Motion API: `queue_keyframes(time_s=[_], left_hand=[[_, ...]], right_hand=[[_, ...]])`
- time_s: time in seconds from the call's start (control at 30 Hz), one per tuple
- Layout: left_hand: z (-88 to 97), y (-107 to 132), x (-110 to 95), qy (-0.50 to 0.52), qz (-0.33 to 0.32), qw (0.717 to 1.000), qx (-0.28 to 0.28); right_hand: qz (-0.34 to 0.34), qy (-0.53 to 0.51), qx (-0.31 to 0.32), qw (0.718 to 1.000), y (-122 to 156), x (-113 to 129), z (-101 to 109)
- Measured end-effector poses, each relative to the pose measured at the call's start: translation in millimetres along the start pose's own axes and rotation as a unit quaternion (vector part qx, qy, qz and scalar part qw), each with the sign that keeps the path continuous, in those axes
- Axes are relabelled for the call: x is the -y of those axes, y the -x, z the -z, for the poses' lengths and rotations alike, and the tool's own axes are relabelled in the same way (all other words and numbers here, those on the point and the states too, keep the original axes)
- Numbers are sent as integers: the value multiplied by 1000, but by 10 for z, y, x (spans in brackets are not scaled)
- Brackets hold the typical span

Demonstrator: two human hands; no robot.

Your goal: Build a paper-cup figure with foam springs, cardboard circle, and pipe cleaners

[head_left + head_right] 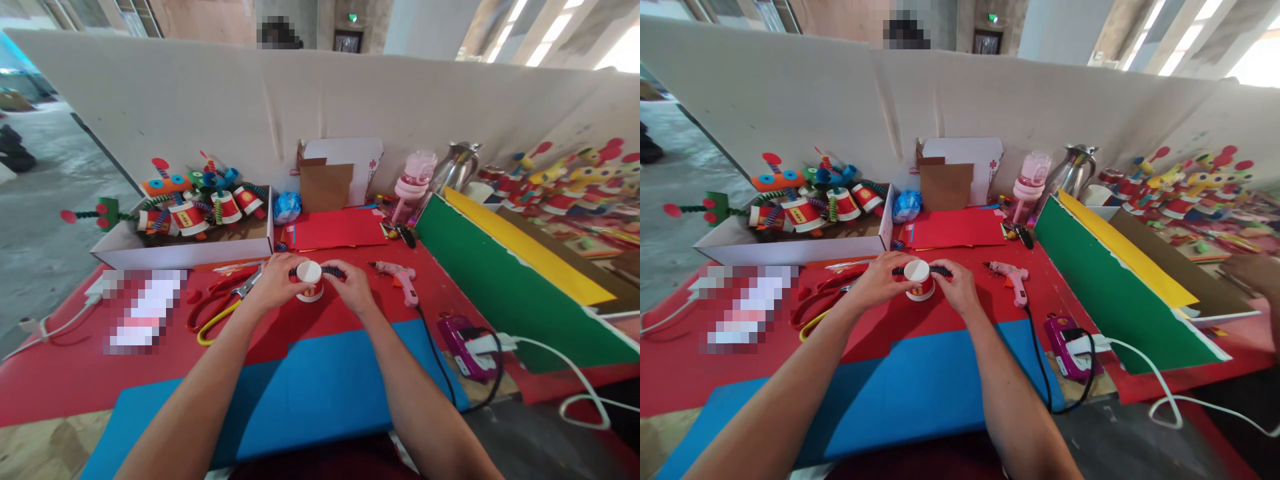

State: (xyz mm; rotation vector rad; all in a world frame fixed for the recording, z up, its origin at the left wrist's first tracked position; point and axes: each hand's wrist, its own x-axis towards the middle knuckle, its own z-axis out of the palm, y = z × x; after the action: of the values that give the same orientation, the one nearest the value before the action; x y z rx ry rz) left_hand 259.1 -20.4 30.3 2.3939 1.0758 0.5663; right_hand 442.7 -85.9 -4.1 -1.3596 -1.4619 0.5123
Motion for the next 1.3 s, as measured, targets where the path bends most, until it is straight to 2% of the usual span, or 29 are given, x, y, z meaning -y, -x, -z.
queue_keyframes(time_s=[0.67,0.97,1.13,1.3], left_hand=[[-8,11,-27,-18,-3,1000,-11],[-8,16,-21,-20,-6,1000,-15],[-2,19,-36,-19,3,1000,-13],[-11,18,-21,-21,-2,1000,-13]], right_hand=[[-14,-4,15,1000,13,14,19],[-19,-1,13,1000,11,58,103],[-86,-32,-10,996,-21,11,236],[-143,-18,32,989,2,-61,376]])
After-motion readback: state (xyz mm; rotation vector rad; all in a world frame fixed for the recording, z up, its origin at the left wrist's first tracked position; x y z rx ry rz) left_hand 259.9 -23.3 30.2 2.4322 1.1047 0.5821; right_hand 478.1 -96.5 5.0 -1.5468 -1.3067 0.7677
